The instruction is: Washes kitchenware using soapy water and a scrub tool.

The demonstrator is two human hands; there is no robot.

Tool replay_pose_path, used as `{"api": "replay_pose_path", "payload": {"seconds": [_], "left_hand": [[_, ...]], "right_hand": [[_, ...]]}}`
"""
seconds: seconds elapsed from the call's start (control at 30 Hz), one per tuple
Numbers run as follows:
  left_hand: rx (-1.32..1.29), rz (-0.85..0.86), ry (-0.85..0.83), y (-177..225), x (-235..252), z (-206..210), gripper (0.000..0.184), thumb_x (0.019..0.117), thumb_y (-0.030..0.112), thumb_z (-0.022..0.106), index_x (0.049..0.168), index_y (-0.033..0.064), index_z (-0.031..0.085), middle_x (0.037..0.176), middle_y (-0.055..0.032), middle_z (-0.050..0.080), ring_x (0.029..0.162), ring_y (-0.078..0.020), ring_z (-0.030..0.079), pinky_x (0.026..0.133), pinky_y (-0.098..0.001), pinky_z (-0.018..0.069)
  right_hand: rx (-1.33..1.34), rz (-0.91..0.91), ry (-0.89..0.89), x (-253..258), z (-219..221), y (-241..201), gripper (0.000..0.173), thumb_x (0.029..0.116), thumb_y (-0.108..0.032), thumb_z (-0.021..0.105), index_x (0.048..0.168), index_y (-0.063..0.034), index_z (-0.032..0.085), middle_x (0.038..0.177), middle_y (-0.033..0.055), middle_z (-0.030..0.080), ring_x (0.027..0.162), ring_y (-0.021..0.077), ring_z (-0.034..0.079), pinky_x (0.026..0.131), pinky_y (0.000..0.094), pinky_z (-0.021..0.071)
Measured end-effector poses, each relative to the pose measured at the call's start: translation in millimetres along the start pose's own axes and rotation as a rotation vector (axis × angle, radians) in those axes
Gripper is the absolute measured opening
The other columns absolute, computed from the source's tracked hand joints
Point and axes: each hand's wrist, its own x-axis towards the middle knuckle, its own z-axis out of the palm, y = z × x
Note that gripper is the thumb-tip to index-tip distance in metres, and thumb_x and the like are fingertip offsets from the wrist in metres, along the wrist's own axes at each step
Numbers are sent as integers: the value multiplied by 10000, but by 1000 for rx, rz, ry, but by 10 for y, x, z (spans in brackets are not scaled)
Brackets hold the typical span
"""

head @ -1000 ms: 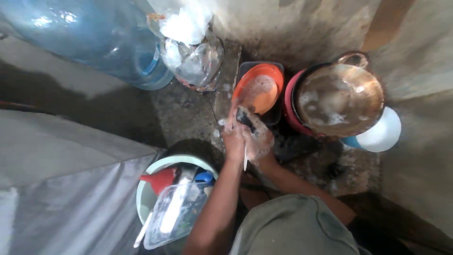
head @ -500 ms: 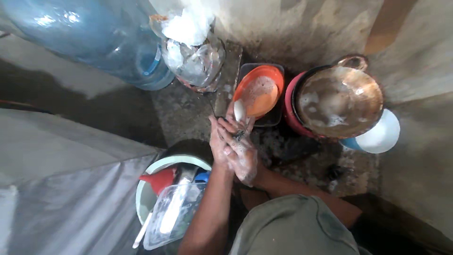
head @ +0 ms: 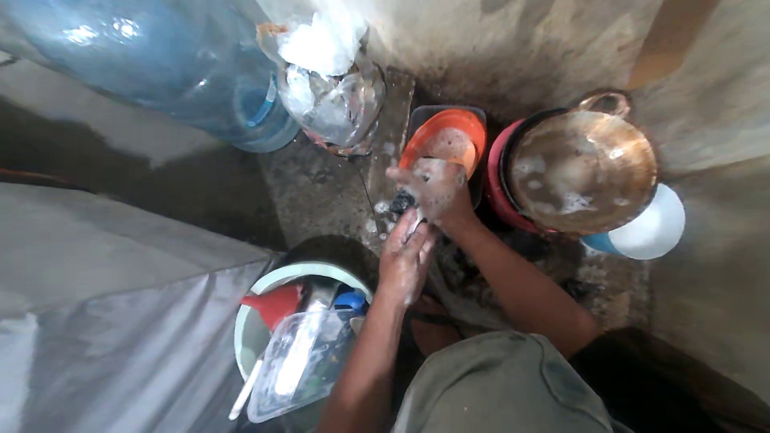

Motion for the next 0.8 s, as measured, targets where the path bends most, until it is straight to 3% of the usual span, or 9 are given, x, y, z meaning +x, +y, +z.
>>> {"api": "replay_pose_path", "payload": {"seconds": [0.17,0.27,0.4,0.53,0.6,0.63,0.67,0.7,0.8], "left_hand": [[-3,20,-63,-41,-27,-46,474,1079,150,419,1547,72,422,1493,-157,539,1341,-293,561,1149,-454,456],[232,76,0,-47,-34,50,459,1101,221,391,1548,138,455,1488,-38,553,1298,-149,568,1091,-385,485],[366,37,102,-27,-111,307,589,1100,493,263,1587,180,368,1532,-5,494,1354,-64,492,1137,-350,430],[442,-50,155,25,-131,230,489,1112,395,366,1509,128,468,1368,-41,598,1170,-82,579,1004,-324,494],[462,197,262,-121,9,42,312,1049,244,570,1180,-16,682,1017,-113,690,851,-148,642,743,-324,552],[422,318,274,-142,81,-33,393,1063,329,520,1251,14,660,1103,-96,699,924,-149,675,784,-329,573],[393,310,226,-42,101,-72,567,1096,500,342,1479,107,488,1372,-59,620,1167,-156,639,977,-358,547],[288,284,273,28,137,-76,637,1073,605,288,1532,183,419,1424,-34,599,1207,-174,640,997,-391,555],[35,330,565,49,303,-212,496,1065,537,453,1240,98,602,983,-96,715,828,-220,717,721,-403,622]], "right_hand": [[599,433,207,-6,149,143,576,1002,-611,522,849,-87,704,759,52,680,721,165,675,681,413,592],[664,314,270,-282,224,81,381,1021,-415,622,920,-56,698,810,68,754,751,166,753,722,359,655],[459,268,243,-604,208,33,272,980,-335,684,1110,-101,637,938,34,652,804,96,616,711,306,541],[488,121,120,-827,199,-37,337,1016,-185,613,1326,-83,530,1210,76,643,1049,126,642,874,328,568],[503,60,46,-902,313,-18,398,1036,-231,585,1402,-80,535,1281,110,655,1096,180,665,856,355,594],[523,34,0,-936,403,24,402,1050,-272,558,1400,-74,574,1286,116,666,1113,187,672,866,366,609],[529,80,-76,-971,394,-38,429,1062,-338,508,1396,-78,586,1234,122,673,1072,184,661,847,389,583],[511,104,-162,-1014,368,-91,508,1066,-450,452,1445,-131,560,1288,93,664,1127,154,651,923,404,569],[411,99,-261,-1038,386,-201,451,1060,-398,498,1418,-134,575,1246,85,683,1103,157,665,933,427,574]]}}
